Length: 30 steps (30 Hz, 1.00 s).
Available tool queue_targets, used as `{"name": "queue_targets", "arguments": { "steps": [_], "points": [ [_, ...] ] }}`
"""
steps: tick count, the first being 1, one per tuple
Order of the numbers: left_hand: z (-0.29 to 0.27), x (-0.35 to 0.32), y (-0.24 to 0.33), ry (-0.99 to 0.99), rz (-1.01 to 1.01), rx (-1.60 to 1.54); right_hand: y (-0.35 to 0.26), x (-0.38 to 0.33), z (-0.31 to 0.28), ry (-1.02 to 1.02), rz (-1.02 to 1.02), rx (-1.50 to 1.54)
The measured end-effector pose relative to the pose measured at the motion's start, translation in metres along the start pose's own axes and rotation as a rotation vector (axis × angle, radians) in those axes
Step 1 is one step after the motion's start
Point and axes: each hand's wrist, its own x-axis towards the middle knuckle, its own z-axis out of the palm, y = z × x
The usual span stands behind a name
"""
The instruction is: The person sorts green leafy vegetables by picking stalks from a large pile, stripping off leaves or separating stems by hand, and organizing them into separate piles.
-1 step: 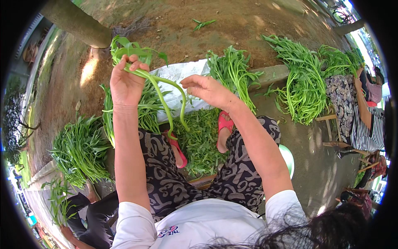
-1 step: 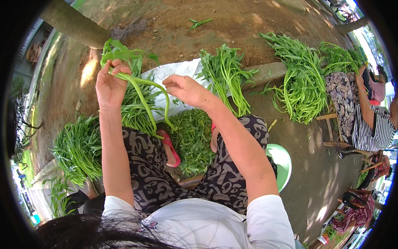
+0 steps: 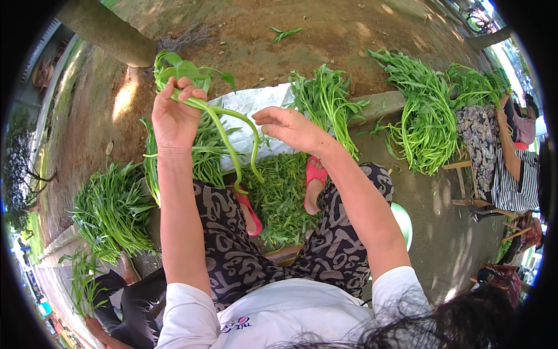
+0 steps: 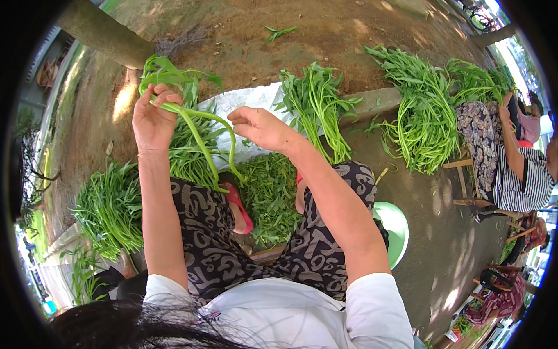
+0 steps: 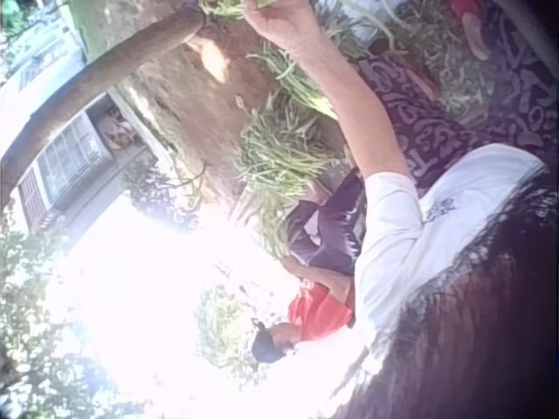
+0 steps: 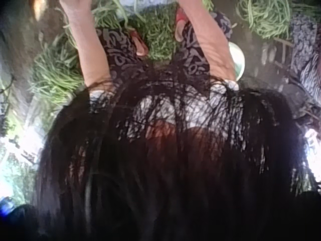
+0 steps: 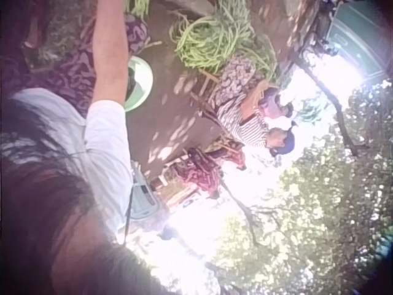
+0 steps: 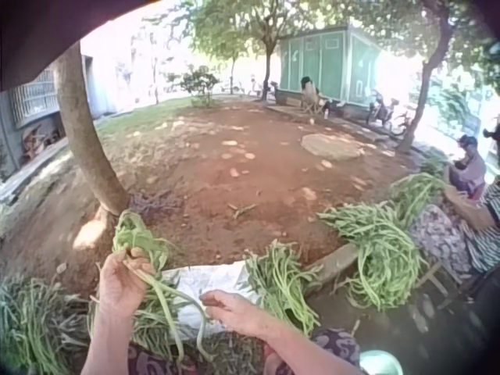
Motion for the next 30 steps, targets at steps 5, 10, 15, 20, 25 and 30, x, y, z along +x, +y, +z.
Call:
{"name": "queue_targets", "arguments": {
  "steps": [5, 10, 15, 20, 25, 30],
  "points": [
    [-0.005, -0.001, 0.014, -0.007, 0.042, -0.111, -0.002, 0.002, 0.008, -0.026, 0.081, 0.022],
    [-0.009, 0.001, 0.017, -0.032, 0.08, -0.203, 0.014, 0.008, 0.013, 0.13, 0.045, 0.048],
    [-0.009, 0.001, 0.021, -0.039, 0.124, -0.271, 0.01, 0.009, 0.012, 0.195, 0.064, 0.039],
    [-0.009, 0.002, 0.02, -0.032, 0.172, -0.329, 0.007, 0.008, 0.014, 0.283, -0.012, -0.13],
    [-0.011, 0.003, 0.017, -0.044, 0.142, -0.355, -0.005, 0.001, 0.018, 0.378, -0.162, -0.63],
    [-0.011, 0.003, 0.016, -0.037, 0.113, -0.38, -0.004, 0.001, 0.019, 0.352, -0.156, -0.626]
  ]
}}
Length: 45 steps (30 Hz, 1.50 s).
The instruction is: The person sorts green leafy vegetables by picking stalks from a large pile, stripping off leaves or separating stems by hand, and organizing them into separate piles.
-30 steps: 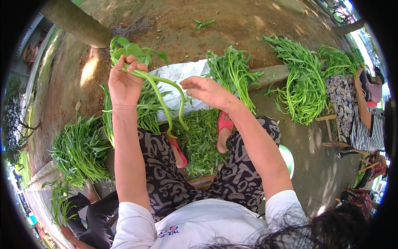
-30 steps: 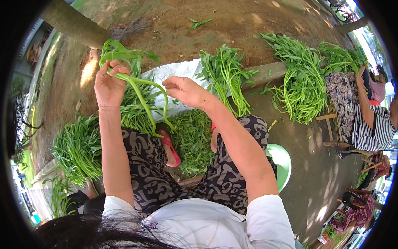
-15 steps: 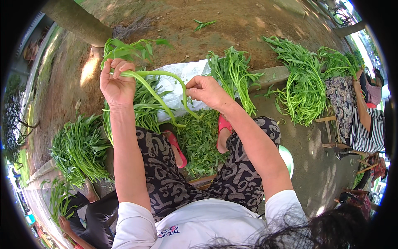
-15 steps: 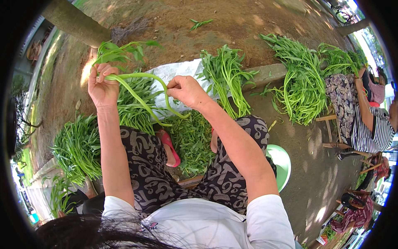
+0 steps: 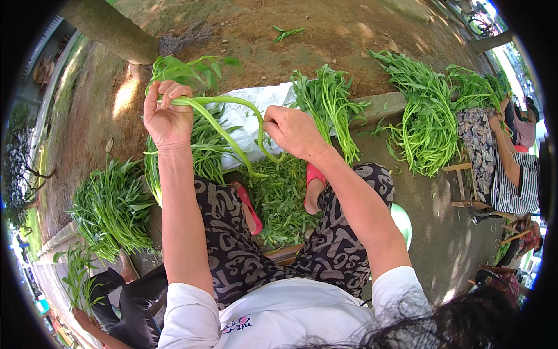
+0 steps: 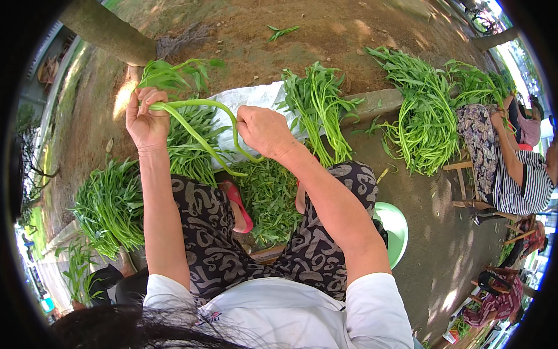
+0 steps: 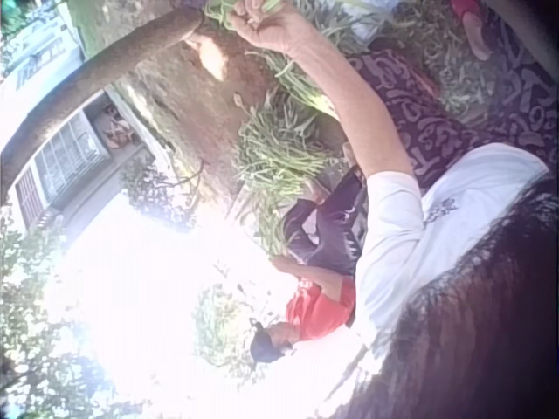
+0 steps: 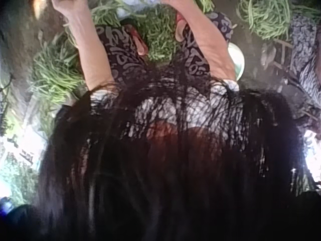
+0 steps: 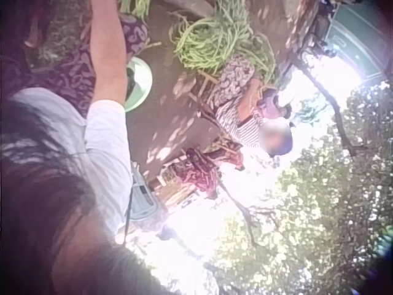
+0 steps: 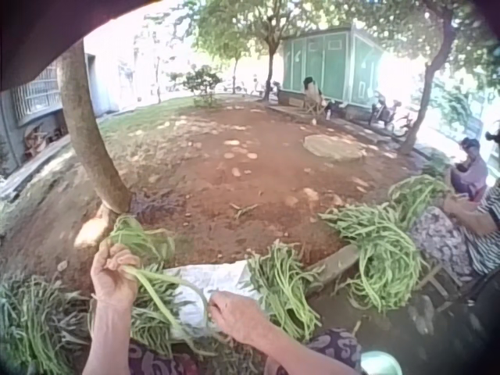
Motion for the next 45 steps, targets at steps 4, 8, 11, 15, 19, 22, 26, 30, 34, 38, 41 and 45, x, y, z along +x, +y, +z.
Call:
{"name": "queue_targets", "arguments": {
  "steps": [4, 8, 11, 15, 19, 22, 26, 30, 34, 38, 41, 45],
  "points": [
    [0.0, 0.001, 0.003, 0.0, 0.001, -0.012, 0.005, 0.002, -0.001, 0.012, 0.053, 0.101],
    [0.001, 0.001, 0.009, 0.004, 0.002, -0.044, 0.014, 0.004, -0.005, 0.022, 0.136, -0.007],
    [0.001, 0.002, 0.015, 0.013, 0.017, -0.049, 0.013, 0.005, -0.015, -0.071, 0.182, -0.147],
    [0.001, 0.002, 0.016, 0.013, 0.011, -0.067, 0.017, 0.007, -0.015, -0.197, 0.183, 0.026],
    [0.0, 0.003, 0.013, 0.021, 0.012, -0.062, 0.012, 0.007, -0.005, -0.265, 0.21, 0.594],
    [-0.001, 0.001, 0.014, 0.014, 0.022, -0.048, -0.01, 0.003, 0.003, -0.211, 0.186, 0.576],
    [-0.003, 0.001, 0.003, 0.037, 0.045, -0.033, -0.02, 0.0, 0.017, 0.001, 0.027, 0.14],
    [-0.004, 0.001, 0.001, 0.082, 0.08, 0.026, -0.033, -0.005, 0.014, -0.113, 0.157, 0.416],
    [-0.009, 0.003, 0.004, 0.107, 0.037, -0.035, -0.03, -0.004, 0.017, -0.124, 0.171, 0.64],
    [-0.008, 0.003, -0.001, 0.196, 0.011, -0.036, -0.022, 0.0, 0.019, -0.103, 0.141, 0.779],
    [-0.007, 0.0, -0.008, 0.221, -0.011, 0.142, -0.023, 0.0, 0.018, -0.075, 0.106, 0.751],
    [-0.004, -0.012, -0.033, 0.181, -0.101, 0.552, -0.025, 0.001, 0.009, -0.098, 0.09, 0.724]
  ]
}}
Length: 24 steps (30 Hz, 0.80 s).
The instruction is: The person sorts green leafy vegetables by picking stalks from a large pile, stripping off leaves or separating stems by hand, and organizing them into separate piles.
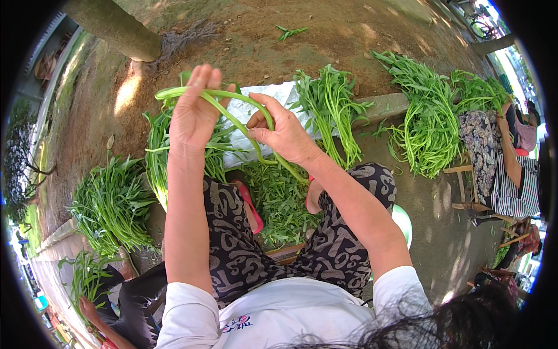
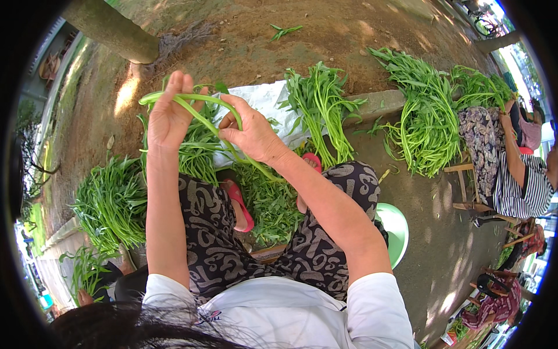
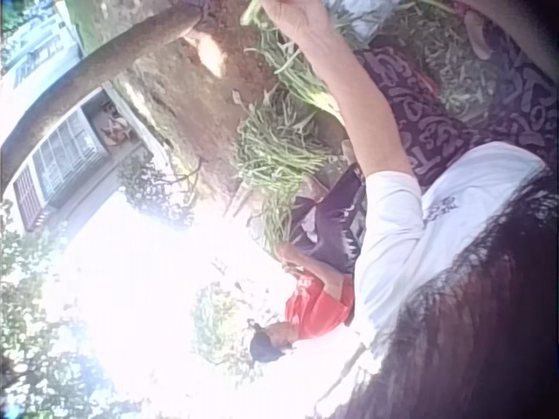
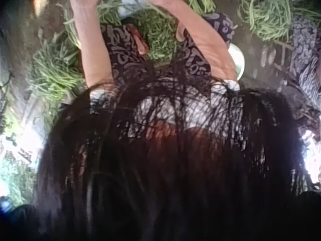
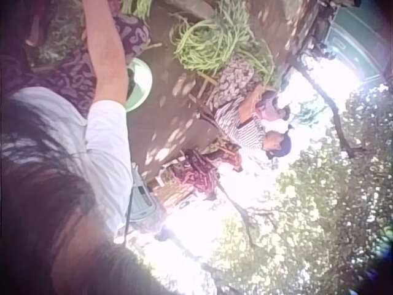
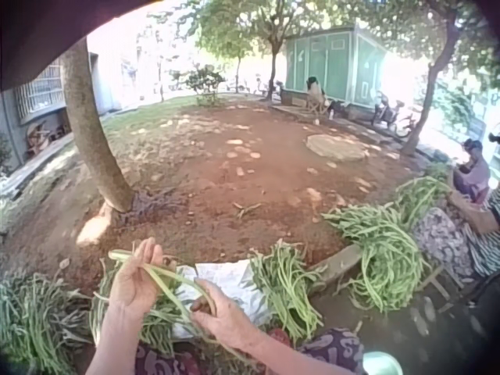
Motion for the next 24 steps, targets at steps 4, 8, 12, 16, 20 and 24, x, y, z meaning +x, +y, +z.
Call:
{"name": "queue_targets", "arguments": {
  "steps": [4, 8, 12, 16, 20, 24],
  "points": [
    [-0.003, -0.002, 0.0, -0.097, -0.018, 0.011, -0.003, 0.0, -0.006, -0.049, 0.047, 0.164],
    [0.001, 0.0, -0.001, -0.119, 0.003, -0.038, 0.001, 0.003, -0.014, -0.037, 0.204, 0.5],
    [0.003, -0.002, -0.001, -0.176, -0.022, -0.11, 0.003, 0.007, -0.018, -0.122, 0.287, 0.719],
    [0.006, -0.004, -0.005, -0.208, -0.049, -0.189, 0.007, 0.006, -0.02, -0.234, 0.274, 0.928],
    [0.008, -0.006, -0.006, -0.278, -0.098, -0.28, 0.003, 0.002, -0.019, -0.313, 0.215, 1.0],
    [0.012, -0.009, -0.007, -0.355, -0.148, -0.348, 0.002, -0.001, -0.018, -0.332, 0.159, 1.016]
  ]
}}
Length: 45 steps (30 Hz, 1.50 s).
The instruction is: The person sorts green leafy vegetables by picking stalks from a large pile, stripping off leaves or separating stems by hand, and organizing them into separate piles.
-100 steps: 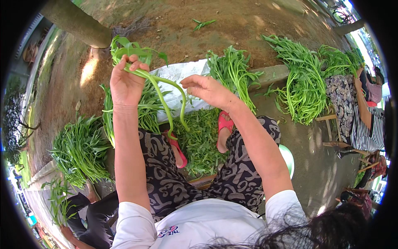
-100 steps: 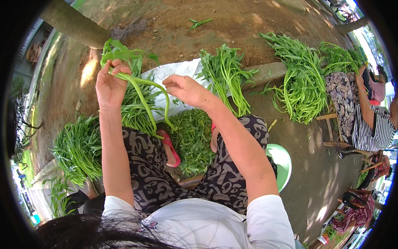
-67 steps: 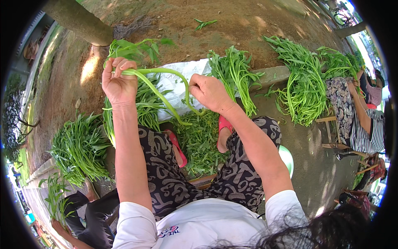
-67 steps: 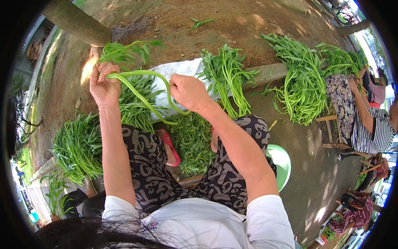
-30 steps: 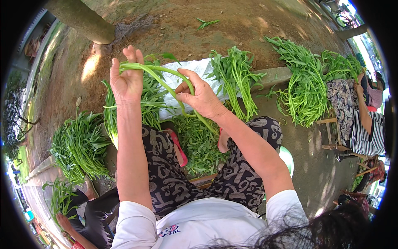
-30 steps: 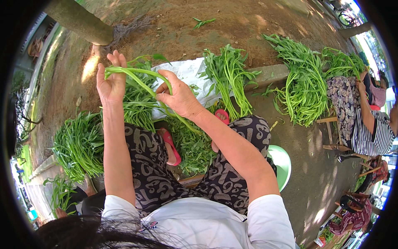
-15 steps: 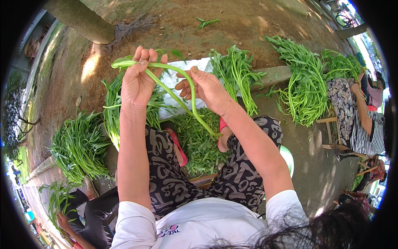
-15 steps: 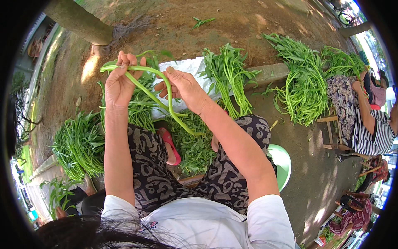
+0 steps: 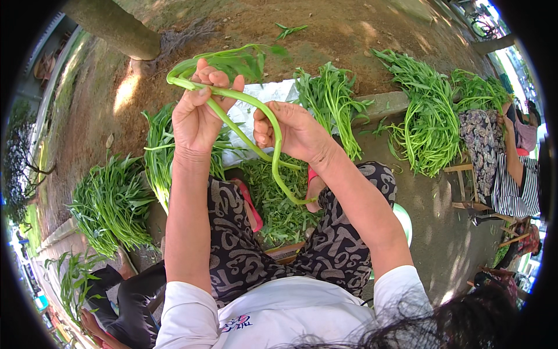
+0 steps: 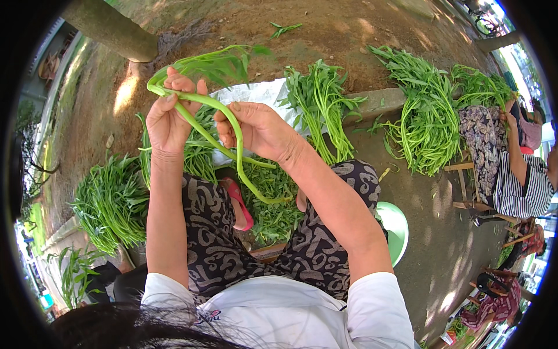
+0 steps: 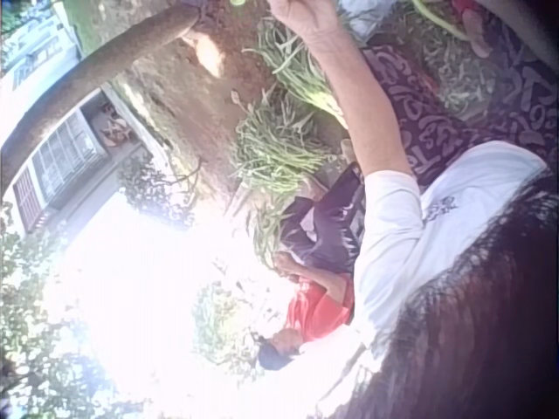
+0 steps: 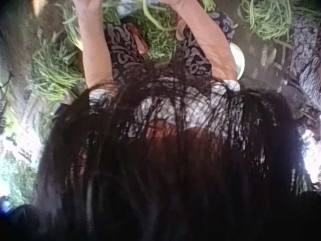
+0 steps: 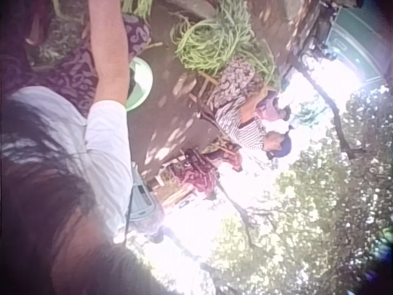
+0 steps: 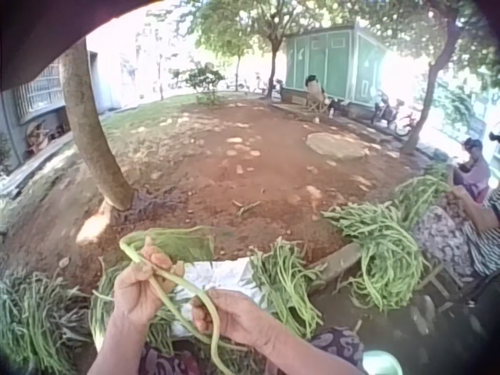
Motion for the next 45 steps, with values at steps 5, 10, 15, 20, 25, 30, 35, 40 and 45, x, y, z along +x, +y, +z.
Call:
{"name": "queue_targets", "arguments": {
  "steps": [5, 10, 15, 20, 25, 30, 35, 40, 45],
  "points": [
    [0.003, -0.002, -0.003, -0.059, -0.075, -0.09, 0.005, -0.001, 0.002, -0.08, -0.002, 0.032],
    [0.006, -0.003, -0.012, -0.096, -0.148, -0.234, 0.01, -0.002, 0.006, -0.219, -0.038, 0.075],
    [0.007, -0.004, -0.014, -0.111, -0.156, -0.282, 0.01, -0.002, 0.012, -0.232, -0.027, 0.112],
    [0.006, -0.003, -0.013, -0.07, -0.118, -0.291, 0.007, 0.0, 0.006, -0.068, -0.042, 0.013],
    [0.004, 0.0, 0.002, 0.042, 0.032, -0.17, -0.014, -0.002, -0.002, 0.291, -0.105, -0.453],
    [0.0, 0.01, 0.016, 0.068, 0.212, 0.057, -0.029, -0.008, -0.012, 0.528, -0.236, -1.11],
    [-0.003, 0.015, 0.021, 0.06, 0.29, 0.235, -0.033, -0.006, -0.013, 0.518, -0.277, -1.039],
    [-0.003, 0.017, 0.021, 0.065, 0.322, 0.344, -0.032, -0.007, 0.008, 0.406, -0.432, -1.21],
    [-0.003, 0.022, 0.012, 0.092, 0.342, 0.47, -0.022, -0.005, 0.013, 0.311, -0.605, -1.672]
  ]
}}
